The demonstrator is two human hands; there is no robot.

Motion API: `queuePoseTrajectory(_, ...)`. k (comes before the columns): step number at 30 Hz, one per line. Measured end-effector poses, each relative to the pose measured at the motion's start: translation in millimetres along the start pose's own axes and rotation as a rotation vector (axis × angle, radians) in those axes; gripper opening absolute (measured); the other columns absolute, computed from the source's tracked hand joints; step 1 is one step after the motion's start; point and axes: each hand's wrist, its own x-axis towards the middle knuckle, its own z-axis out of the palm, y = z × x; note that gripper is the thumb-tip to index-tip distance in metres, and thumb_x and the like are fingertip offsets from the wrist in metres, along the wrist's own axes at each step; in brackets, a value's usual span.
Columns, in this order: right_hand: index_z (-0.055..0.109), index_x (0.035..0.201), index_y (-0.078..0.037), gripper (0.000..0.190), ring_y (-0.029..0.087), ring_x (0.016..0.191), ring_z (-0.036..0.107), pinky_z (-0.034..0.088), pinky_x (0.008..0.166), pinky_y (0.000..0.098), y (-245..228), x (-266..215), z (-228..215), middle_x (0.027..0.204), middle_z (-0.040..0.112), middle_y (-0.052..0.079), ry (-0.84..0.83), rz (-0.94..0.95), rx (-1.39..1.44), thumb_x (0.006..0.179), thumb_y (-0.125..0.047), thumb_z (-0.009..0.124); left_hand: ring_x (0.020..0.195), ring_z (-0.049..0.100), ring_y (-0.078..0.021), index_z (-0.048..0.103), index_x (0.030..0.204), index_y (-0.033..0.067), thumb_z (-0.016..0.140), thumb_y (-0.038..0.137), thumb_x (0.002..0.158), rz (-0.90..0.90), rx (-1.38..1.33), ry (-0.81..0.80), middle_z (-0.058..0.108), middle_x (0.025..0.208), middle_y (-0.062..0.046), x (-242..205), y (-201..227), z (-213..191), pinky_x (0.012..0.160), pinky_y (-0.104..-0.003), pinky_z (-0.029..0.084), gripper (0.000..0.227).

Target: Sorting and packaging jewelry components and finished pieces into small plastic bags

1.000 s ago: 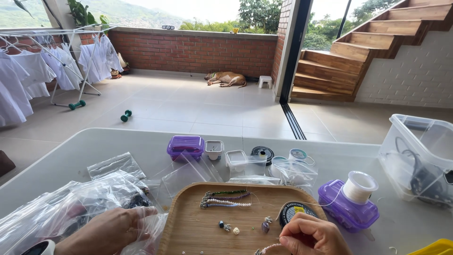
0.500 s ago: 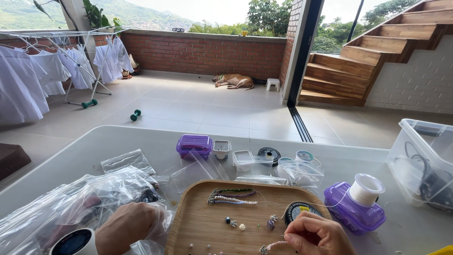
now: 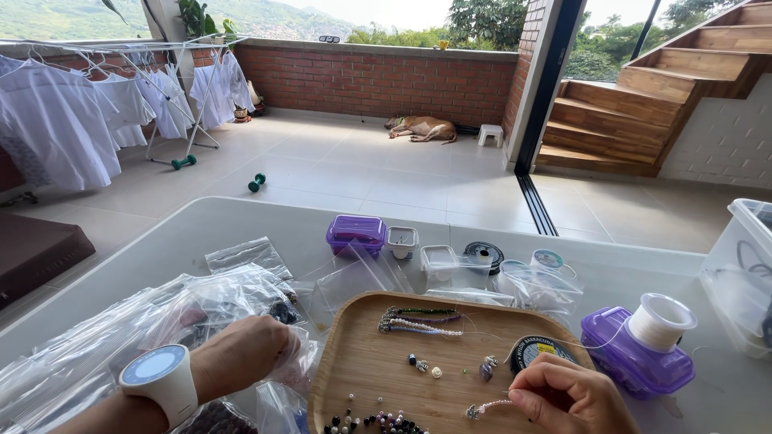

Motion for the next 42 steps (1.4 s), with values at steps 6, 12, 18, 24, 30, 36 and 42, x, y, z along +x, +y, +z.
queuePoseTrajectory(6, 0.087, 0.068, -0.009, 0.010, 0.009, 0.064, 0.070, 0.054, 0.062, 0.0242, -1.0, 0.1, 0.3, 0.070, 0.078, -0.003, -0.010, -0.021, -0.028, 0.076, -0.016, 0.088, 0.057, 0.050, -0.0039, 0.064, 0.061, 0.0237, 0.055, -0.004, 0.079, -0.054, -0.175, 0.055, 0.058, 0.062, 0.010, -16.2, 1.8, -42.0, 0.054, -0.022, 0.043, 0.034)
queuePoseTrajectory(12, 0.089, 0.069, -0.010, 0.010, 0.010, 0.062, 0.067, 0.053, 0.056, 0.0252, -9.5, -1.4, 1.6, 0.069, 0.078, -0.003, -0.027, 0.041, -0.041, 0.076, -0.017, 0.089, 0.055, 0.044, -0.0124, 0.058, 0.059, 0.0227, 0.061, 0.002, 0.077, -0.008, -0.033, 0.134, 0.055, 0.057, 0.007, -25.8, -4.9, -62.0, 0.054, -0.031, 0.041, 0.027)
queuePoseTrajectory(18, 0.088, 0.068, -0.009, 0.010, 0.010, 0.063, 0.069, 0.054, 0.060, 0.0242, -5.5, -1.1, 2.9, 0.069, 0.078, -0.002, -0.018, 0.021, -0.025, 0.076, -0.015, 0.089, 0.049, 0.054, -0.0100, 0.057, 0.053, 0.0093, 0.055, -0.012, 0.063, -0.050, -0.490, 0.026, 0.062, 0.052, 0.001, -28.4, 3.0, -92.0, 0.053, -0.025, 0.047, 0.023)
queuePoseTrajectory(24, 0.090, 0.071, -0.009, 0.008, 0.009, 0.060, 0.062, 0.048, 0.053, 0.0233, 9.8, -1.2, 3.4, 0.069, 0.074, -0.002, -0.040, -0.001, 0.003, 0.076, -0.015, 0.091, 0.056, 0.039, -0.0105, 0.058, 0.056, 0.0172, 0.063, 0.000, 0.066, -0.027, -0.294, 0.200, 0.047, 0.054, 0.004, -21.2, -22.8, -74.7, 0.053, -0.029, 0.040, 0.020)
queuePoseTrajectory(30, 0.091, 0.070, -0.011, 0.007, 0.008, 0.059, 0.063, 0.050, 0.054, 0.0226, 12.5, -0.1, 6.2, 0.069, 0.073, -0.004, -0.046, 0.001, -0.010, 0.074, -0.015, 0.095, 0.051, 0.079, -0.0203, 0.069, 0.060, -0.0008, 0.058, -0.019, 0.071, -0.212, -0.814, 0.048, 0.066, 0.052, -0.008, -21.7, -12.8, -91.9, 0.052, -0.027, 0.058, 0.024)
queuePoseTrajectory(36, 0.091, 0.060, -0.011, 0.013, 0.006, 0.056, 0.063, 0.046, 0.052, 0.0201, 9.7, 0.3, 11.2, 0.064, 0.076, -0.007, 0.015, 0.050, -0.063, 0.070, -0.016, 0.098, 0.053, 0.073, -0.0028, 0.059, 0.067, 0.0168, 0.063, 0.009, 0.086, -0.236, -0.310, 0.022, 0.061, 0.060, 0.003, -36.0, -0.2, -90.2, 0.058, -0.019, 0.053, 0.021)
queuePoseTrajectory(42, 0.093, 0.065, -0.013, 0.010, 0.007, 0.057, 0.066, 0.050, 0.053, 0.0218, 10.2, 0.7, 8.6, 0.067, 0.079, -0.006, -0.037, 0.073, -0.079, 0.072, -0.020, 0.096, 0.054, 0.073, -0.0021, 0.075, 0.073, 0.0169, 0.075, 0.000, 0.079, 0.206, -0.500, 0.501, 0.076, 0.060, 0.006, -39.8, 61.0, -85.2, 0.052, -0.022, 0.057, 0.018)
